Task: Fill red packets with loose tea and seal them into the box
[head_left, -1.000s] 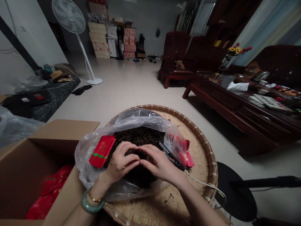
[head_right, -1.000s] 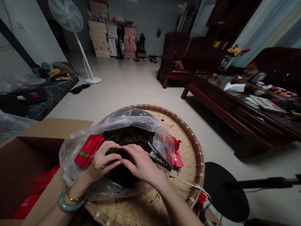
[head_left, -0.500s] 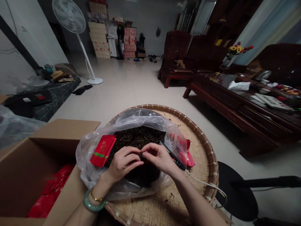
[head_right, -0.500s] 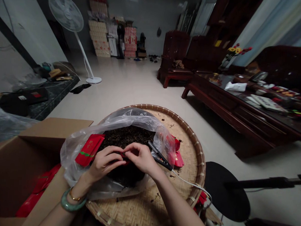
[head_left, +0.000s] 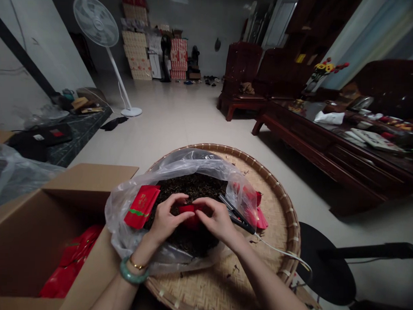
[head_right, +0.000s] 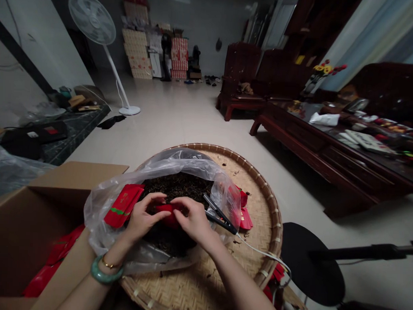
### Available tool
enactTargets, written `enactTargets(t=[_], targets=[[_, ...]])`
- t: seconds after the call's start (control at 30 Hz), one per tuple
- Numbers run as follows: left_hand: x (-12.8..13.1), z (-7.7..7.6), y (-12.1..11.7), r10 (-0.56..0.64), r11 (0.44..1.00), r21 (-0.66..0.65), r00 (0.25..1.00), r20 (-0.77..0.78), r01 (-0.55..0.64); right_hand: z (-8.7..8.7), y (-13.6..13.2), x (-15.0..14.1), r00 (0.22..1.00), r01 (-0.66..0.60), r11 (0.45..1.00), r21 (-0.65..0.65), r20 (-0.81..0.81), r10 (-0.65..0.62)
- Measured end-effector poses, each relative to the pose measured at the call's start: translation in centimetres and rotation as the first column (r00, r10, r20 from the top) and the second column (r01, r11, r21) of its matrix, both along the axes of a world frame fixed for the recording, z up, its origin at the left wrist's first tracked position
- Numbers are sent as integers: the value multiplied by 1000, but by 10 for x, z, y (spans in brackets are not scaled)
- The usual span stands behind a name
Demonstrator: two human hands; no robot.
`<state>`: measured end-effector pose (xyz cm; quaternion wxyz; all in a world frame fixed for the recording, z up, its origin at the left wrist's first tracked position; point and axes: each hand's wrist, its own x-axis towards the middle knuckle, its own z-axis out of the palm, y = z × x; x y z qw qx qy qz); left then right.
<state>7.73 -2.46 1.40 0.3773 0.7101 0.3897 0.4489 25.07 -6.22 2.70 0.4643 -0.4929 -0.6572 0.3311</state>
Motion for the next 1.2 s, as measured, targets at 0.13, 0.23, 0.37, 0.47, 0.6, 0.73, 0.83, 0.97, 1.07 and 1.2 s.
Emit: enactTargets(t=[0.13,0.23,0.37,0.47,0.6,0.73,0.83,0.97,1.07,1.2], targets=[[1,-1,-1,-150,907,-380,983,108,180,-3,3,2,963,97,993,-69,-245,-111],[2,1,-4,-252,807,-531,964,85,258,4,1,9,959,28,995,-96,-278,-54],[1,5,-8,-283,763,-584,955,83,277,20,0,27,980,-146,977,-158,-160,121],[-1,8,-10,-374,666,-630,910,179,398,34,2,44,954,-282,940,-190,51,296],[0,11,-15,-465,546,-684,855,232,483,47,5,59,873,-416,897,-150,209,440],[2,11,-16,-421,614,-668,890,172,420,46,5,59,896,-420,902,-98,114,429],[5,6,-17,-254,773,-583,964,76,250,36,1,49,937,-324,942,-90,-170,306],[13,-2,-24,-114,858,-500,993,36,116,16,-9,25,905,-203,964,-169,-409,118],[20,-4,-30,-98,874,-473,993,60,114,6,-13,12,954,-33,977,-212,-297,-32],[22,3,-30,-41,900,-422,986,159,105,6,-15,11,989,42,991,-130,-134,-60]])
